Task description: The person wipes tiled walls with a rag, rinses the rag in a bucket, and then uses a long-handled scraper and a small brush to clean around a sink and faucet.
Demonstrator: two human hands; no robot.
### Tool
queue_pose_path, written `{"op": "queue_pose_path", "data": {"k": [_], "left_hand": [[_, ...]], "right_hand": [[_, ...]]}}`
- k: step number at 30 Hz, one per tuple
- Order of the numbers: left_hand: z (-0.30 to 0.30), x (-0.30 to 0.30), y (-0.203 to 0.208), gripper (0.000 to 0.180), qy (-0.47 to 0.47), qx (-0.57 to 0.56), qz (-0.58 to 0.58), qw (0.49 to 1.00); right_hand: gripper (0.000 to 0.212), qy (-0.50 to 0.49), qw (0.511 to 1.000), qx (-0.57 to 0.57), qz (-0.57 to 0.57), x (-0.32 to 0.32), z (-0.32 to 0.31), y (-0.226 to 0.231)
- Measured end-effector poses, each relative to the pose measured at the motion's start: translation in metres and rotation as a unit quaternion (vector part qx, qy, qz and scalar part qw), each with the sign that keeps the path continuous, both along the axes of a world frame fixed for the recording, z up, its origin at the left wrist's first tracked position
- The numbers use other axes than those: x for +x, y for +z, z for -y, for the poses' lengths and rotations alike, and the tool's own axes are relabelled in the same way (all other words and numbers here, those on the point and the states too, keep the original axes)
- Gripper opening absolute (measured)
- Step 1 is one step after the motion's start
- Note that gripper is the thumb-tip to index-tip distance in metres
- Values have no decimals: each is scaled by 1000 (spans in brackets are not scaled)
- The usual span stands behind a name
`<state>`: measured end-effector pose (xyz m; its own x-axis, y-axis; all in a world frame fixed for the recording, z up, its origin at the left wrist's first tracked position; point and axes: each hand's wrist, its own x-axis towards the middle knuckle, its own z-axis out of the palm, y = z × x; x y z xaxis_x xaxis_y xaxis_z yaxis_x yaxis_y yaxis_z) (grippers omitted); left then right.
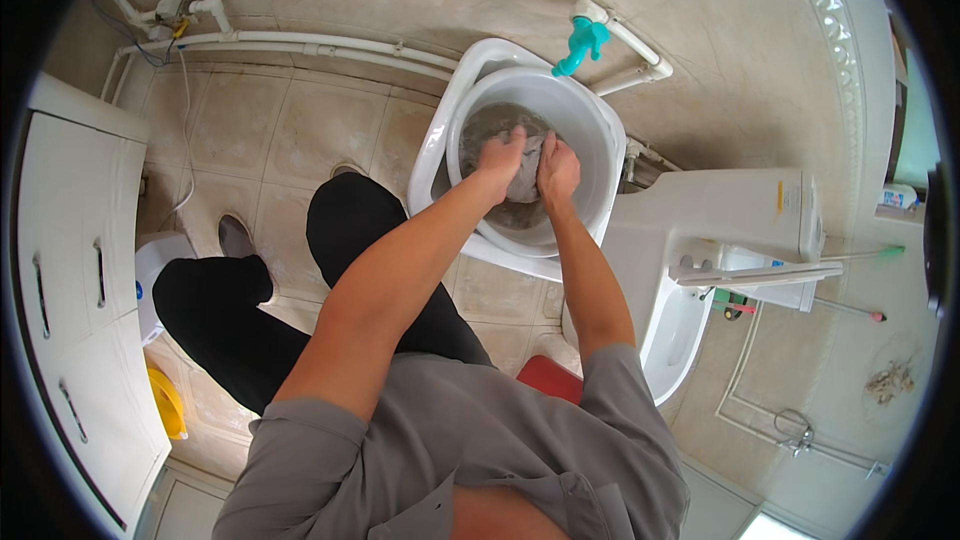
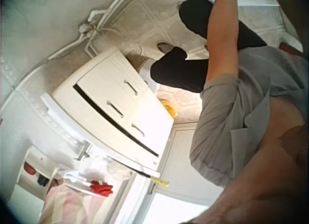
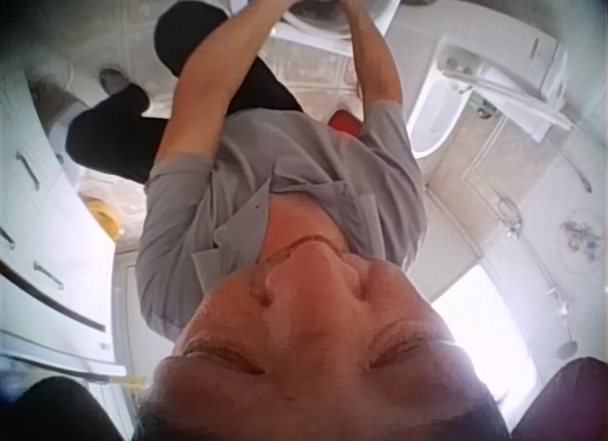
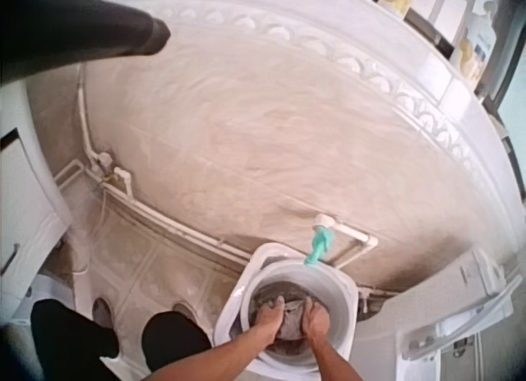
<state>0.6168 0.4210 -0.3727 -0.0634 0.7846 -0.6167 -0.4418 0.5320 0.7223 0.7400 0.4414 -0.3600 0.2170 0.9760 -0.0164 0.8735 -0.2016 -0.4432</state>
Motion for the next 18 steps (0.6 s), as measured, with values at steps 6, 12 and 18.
{"op": "queue_pose_path", "data": {"k": [6,12,18], "left_hand": [[18,8,13,87,-132,25,-339,931],[24,4,13,96,-300,185,-478,805],[0,3,16,75,-223,293,-321,872]], "right_hand": [[54,91,985,-41,140,81,14,-66],[35,231,956,-178,31,73,-12,14],[33,240,867,-171,-403,60,-6,134]]}}
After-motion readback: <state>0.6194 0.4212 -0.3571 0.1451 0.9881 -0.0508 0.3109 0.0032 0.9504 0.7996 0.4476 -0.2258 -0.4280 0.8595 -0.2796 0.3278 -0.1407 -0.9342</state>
